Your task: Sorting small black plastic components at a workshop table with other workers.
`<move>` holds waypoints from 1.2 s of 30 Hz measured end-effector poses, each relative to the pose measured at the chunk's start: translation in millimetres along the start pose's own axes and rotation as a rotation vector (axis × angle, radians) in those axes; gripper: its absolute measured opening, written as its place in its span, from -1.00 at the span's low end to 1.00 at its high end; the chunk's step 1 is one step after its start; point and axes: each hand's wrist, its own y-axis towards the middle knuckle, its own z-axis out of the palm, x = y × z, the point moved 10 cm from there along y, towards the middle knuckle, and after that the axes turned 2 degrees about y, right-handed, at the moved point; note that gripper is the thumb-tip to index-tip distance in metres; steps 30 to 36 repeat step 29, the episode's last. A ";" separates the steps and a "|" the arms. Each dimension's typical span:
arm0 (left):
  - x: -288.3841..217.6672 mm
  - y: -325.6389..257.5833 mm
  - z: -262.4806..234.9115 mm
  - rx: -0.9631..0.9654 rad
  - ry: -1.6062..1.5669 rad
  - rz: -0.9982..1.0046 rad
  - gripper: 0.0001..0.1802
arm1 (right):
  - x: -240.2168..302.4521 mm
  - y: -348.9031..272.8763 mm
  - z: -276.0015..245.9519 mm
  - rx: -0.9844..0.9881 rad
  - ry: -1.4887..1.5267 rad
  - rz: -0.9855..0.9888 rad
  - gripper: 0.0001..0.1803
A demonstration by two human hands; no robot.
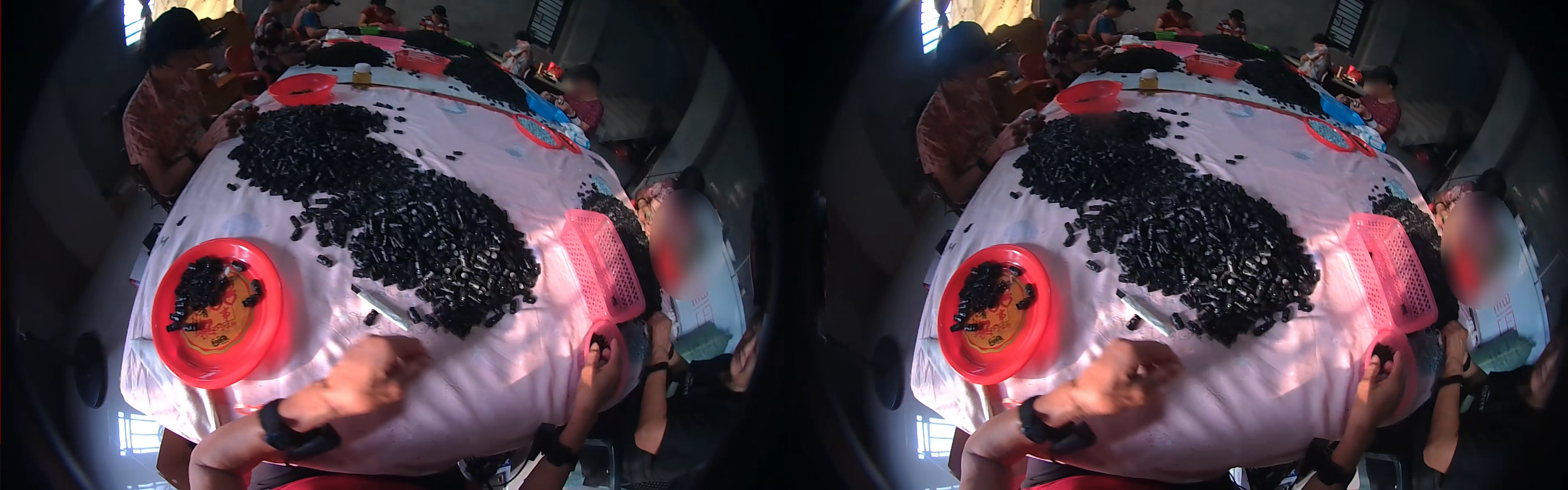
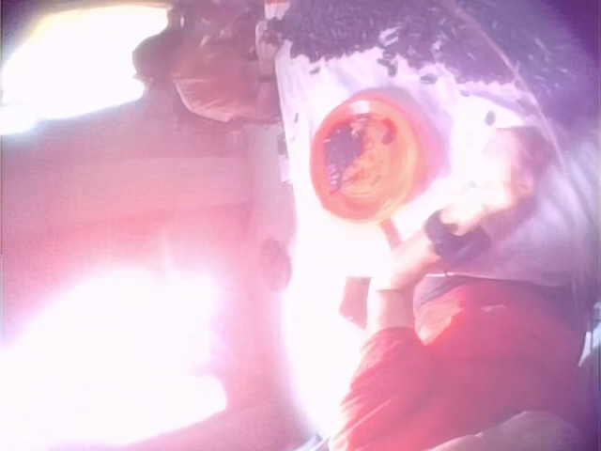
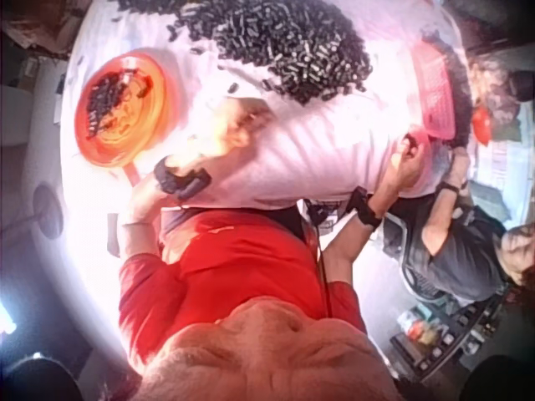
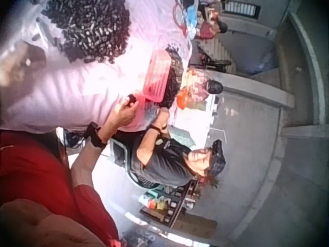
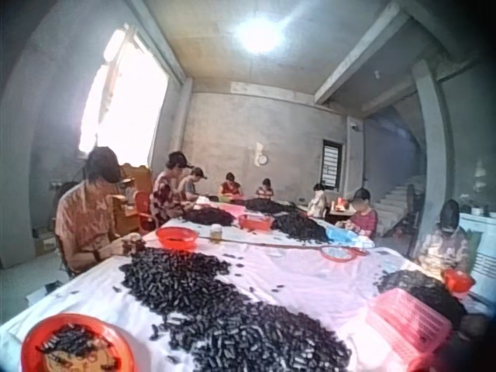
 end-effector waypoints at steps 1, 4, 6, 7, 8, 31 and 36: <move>6.8 -2.2 -18.5 -0.078 -0.032 0.005 -0.74 | 7.7 0.7 -6.5 -0.007 -0.014 0.007 -0.49; 18.7 -5.9 -63.8 -0.367 -0.005 -0.037 -0.79 | 101.3 -15.9 -17.3 -0.014 0.268 -0.202 -0.55; 37.4 -9.3 -79.6 -0.473 0.081 -0.069 -0.81 | 189.1 -35.7 1.6 0.303 0.391 -0.205 -0.68; 45.4 -10.0 -80.9 -0.484 0.124 -0.098 -0.81 | 228.2 -51.7 18.4 0.465 0.573 -0.300 -0.71; 57.7 -13.9 -79.2 -0.501 0.183 -0.141 -0.78 | 266.1 -69.9 34.2 0.620 0.645 -0.349 -0.72; 96.6 22.2 -42.5 -0.379 -0.872 -0.263 -0.69 | 392.9 -123.7 143.9 1.120 1.070 -0.416 -0.80; 96.6 22.2 -42.5 -0.379 -0.872 -0.263 -0.69 | 392.9 -123.7 143.9 1.120 1.070 -0.416 -0.80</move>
